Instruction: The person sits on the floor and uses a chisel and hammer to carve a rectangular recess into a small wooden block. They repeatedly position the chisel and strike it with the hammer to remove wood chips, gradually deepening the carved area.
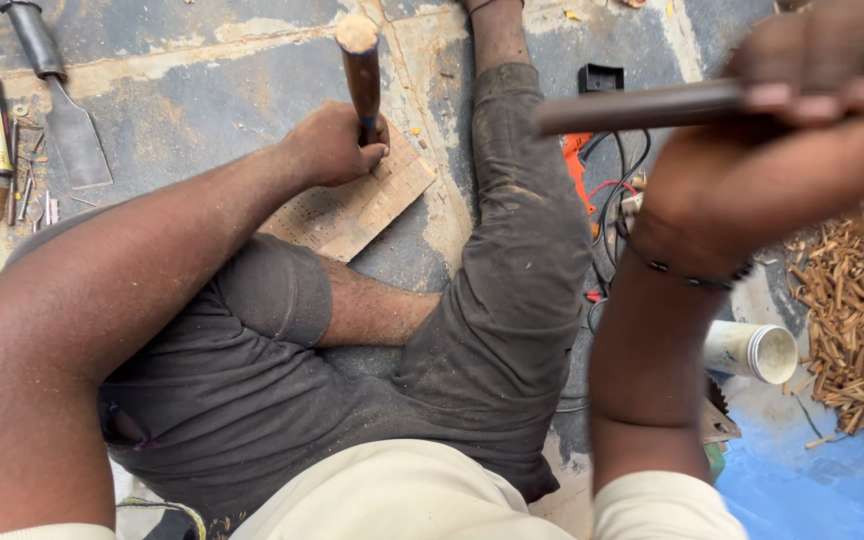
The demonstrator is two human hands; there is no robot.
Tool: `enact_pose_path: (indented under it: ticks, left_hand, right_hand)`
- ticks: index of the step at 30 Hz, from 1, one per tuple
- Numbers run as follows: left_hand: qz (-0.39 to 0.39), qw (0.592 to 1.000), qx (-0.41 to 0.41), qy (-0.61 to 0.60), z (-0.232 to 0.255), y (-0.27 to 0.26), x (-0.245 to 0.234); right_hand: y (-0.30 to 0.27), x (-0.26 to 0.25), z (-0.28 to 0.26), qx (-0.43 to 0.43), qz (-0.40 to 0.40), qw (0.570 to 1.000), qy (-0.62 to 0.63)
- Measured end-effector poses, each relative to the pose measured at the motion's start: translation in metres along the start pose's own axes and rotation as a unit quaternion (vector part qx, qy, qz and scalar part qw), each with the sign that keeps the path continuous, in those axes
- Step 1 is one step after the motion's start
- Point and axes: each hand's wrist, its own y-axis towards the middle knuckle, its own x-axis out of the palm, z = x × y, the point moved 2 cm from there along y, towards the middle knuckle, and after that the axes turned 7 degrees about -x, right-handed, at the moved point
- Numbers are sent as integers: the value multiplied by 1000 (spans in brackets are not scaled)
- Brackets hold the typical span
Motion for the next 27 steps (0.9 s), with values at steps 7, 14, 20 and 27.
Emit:
enact_pose_path:
  ticks: [7,14,20,27]
  left_hand:
    - [7,1000,-21,-16,-6,3,3]
    - [36,999,14,-28,-13,6,8]
    - [-3,926,-224,-304,-24,12,5]
    - [-22,896,-275,-349,-17,8,-6]
  right_hand:
    - [-21,29,19,94,-393,831,-382]
    - [-100,60,20,508,11,839,192]
    - [-159,105,36,555,161,683,446]
    - [-169,92,50,597,142,638,465]
